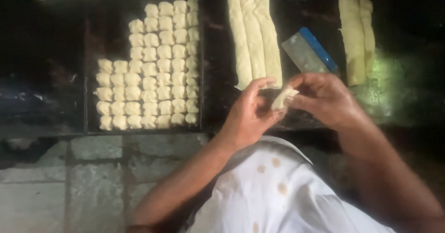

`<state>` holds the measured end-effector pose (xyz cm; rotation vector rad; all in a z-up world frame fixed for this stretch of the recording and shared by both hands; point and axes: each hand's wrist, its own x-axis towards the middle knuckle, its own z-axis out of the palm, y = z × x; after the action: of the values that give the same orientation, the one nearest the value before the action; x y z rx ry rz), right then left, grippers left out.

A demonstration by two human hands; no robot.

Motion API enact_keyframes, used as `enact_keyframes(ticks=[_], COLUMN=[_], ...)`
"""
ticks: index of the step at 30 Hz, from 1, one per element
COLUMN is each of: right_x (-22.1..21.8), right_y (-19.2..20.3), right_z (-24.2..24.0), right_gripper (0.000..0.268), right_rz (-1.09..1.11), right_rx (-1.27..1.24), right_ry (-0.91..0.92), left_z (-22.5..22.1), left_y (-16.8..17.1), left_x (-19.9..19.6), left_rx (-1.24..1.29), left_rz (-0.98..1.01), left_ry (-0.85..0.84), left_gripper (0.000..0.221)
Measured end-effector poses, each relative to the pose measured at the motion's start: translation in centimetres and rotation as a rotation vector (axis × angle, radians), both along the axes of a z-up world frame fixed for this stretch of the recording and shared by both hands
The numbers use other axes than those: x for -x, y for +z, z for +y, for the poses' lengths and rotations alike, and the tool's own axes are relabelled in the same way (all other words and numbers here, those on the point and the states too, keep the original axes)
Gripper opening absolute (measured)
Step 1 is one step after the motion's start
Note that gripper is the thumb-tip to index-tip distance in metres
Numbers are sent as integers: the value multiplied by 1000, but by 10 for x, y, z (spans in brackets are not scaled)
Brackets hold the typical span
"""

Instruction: Shape pieces of dough and arrange them in a baking tray.

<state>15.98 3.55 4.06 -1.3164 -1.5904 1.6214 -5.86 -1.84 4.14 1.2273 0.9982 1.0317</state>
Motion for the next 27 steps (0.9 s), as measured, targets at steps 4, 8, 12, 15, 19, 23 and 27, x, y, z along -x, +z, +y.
enact_keyframes(ticks=[4, 8, 12, 15, 19, 23, 27], right_x=[29, 51, 63, 55, 61, 113, 128], right_y=[-1, 5, 6, -12, -12, 43, 10], right_z=[-30, -41, -41, -35, -18, -12, -7], right_gripper=[24, 33, 37, 25, 25, 25, 29], right_rz=[-360, -311, -366, -305, -363, -460, -404], right_rx=[-978, -1236, -1305, -1328, -1305, -1231, -521], right_ry=[-80, 24, 74, 152, 198, 262, 265], left_z=[3, -1, -3, -6, -15, -14, -16], left_y=[-14, -18, -19, -24, -12, -1, -35], left_x=[14, 26, 33, 40, 55, 75, 99], left_rx=[30, 289, 355, 169, -181, -82, -95], left_rz=[-29, -499, -429, -262, 226, 374, 62], left_ry=[-148, -8, 18, 105, 240, 140, 185], left_gripper=[30, 34, 30, 28, 26, 18, 84])
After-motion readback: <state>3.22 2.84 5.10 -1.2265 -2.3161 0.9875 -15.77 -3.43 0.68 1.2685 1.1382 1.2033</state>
